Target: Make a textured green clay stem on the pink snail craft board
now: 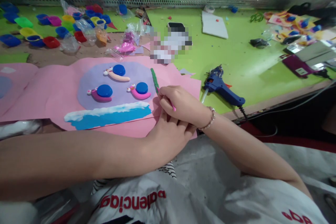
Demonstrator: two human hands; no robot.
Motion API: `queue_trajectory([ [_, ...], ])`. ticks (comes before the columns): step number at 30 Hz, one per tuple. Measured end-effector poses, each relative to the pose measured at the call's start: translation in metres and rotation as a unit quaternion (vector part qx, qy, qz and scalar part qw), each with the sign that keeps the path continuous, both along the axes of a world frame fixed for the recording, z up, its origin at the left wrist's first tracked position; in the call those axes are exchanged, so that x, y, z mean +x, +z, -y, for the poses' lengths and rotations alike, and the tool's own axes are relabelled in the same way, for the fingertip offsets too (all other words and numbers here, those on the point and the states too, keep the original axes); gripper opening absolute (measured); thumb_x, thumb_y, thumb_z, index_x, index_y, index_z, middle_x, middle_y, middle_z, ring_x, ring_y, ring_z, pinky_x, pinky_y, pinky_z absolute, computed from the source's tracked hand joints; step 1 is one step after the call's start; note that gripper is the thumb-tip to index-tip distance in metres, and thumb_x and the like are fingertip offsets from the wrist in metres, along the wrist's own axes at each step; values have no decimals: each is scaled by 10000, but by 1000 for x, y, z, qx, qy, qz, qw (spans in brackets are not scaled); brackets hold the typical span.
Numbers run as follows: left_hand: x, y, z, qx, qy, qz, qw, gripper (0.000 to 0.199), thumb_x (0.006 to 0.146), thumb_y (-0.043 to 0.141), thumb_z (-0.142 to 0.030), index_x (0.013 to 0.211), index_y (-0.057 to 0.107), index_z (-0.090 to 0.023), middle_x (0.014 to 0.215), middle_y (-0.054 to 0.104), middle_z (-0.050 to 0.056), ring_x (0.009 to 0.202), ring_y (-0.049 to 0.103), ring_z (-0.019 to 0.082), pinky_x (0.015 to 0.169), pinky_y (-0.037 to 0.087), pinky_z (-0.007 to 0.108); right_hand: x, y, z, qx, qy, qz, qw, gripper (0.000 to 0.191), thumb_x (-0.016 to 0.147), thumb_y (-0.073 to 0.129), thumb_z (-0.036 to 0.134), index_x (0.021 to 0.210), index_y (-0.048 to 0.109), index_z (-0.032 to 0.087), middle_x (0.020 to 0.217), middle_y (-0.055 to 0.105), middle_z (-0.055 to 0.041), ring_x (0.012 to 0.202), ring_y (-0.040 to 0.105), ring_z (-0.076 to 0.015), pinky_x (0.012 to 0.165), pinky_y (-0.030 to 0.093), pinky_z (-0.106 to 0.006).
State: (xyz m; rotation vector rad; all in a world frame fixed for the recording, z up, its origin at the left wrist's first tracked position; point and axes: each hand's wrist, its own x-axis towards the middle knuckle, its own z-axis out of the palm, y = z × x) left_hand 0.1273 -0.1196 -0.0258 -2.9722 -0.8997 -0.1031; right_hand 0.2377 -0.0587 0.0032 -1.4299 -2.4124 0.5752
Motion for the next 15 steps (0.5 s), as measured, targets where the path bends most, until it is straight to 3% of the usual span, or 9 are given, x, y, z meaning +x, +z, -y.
queue_trajectory([
  [15, 0, 1, -1, -27, -20, -20, 999, 566, 917, 430, -231, 1474, 329, -218, 1534, 326, 110, 1386, 300, 394, 1095, 315, 618, 1, 2, 1, 25, -36, -51, 998, 172, 708, 352, 96, 645, 491, 174, 550, 526, 3, 504, 427, -98, 500, 365, -222],
])
